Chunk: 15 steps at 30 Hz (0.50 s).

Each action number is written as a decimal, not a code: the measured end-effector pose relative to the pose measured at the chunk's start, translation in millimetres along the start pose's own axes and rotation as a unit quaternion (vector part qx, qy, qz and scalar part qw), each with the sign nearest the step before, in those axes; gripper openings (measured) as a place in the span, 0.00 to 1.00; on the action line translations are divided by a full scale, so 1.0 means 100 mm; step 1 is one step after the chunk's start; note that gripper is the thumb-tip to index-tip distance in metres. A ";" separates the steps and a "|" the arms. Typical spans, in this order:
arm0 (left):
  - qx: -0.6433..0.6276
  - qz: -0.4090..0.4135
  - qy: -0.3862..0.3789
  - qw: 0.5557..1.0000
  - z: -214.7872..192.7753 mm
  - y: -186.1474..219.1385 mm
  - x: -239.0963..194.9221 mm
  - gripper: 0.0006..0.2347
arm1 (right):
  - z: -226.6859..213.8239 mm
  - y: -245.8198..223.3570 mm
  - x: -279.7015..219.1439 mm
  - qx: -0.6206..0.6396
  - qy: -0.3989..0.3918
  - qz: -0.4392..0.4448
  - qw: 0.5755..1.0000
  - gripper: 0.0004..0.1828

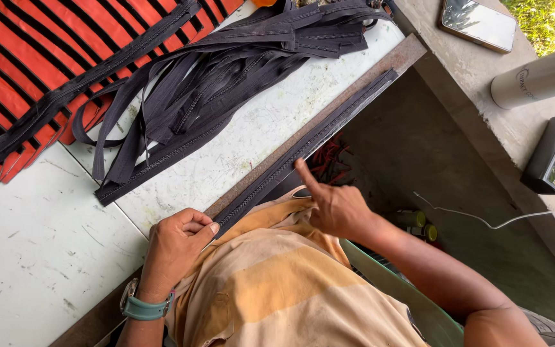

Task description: The person repeatedly applies a yellow adhesive from a small jar onto black zipper tapes laid on a white table. They use their finger to spread the glue along the length of each zipper, then place the treated zipper aside. The process is repeated for multiple zippers.

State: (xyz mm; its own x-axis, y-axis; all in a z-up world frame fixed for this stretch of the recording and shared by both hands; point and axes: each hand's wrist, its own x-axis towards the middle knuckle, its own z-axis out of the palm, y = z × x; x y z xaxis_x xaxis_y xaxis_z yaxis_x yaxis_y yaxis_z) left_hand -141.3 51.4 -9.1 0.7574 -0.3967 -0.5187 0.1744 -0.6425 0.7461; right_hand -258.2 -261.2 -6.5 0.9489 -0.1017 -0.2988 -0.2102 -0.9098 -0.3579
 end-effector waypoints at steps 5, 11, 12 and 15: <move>-0.003 -0.010 -0.006 1.000 -0.01 0.03 -0.02 0.08 | 0.16 0.02 -0.10 -0.136 0.113 -0.006 0.984 0.45; -0.029 -0.012 -0.010 0.999 -0.02 -0.10 -0.01 0.08 | -0.71 -0.18 0.37 -0.091 0.264 -0.217 0.935 0.24; -0.043 0.006 -0.010 0.999 -0.02 -0.13 -0.03 0.08 | -1.00 -0.18 0.54 -0.028 0.257 -0.168 0.951 0.25; -0.085 0.019 -0.015 0.996 -0.03 -0.13 0.00 0.08 | -1.65 -0.04 1.39 -0.123 0.323 -0.166 0.924 0.35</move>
State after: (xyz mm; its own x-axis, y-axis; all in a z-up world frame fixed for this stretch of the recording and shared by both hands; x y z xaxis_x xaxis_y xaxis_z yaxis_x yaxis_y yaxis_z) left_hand -142.2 61.6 -17.8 0.7472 -0.4387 -0.4991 0.2518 -0.5081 0.8237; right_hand -86.2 -338.1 99.7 0.9108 0.0522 0.4096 0.1016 -0.9898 -0.0999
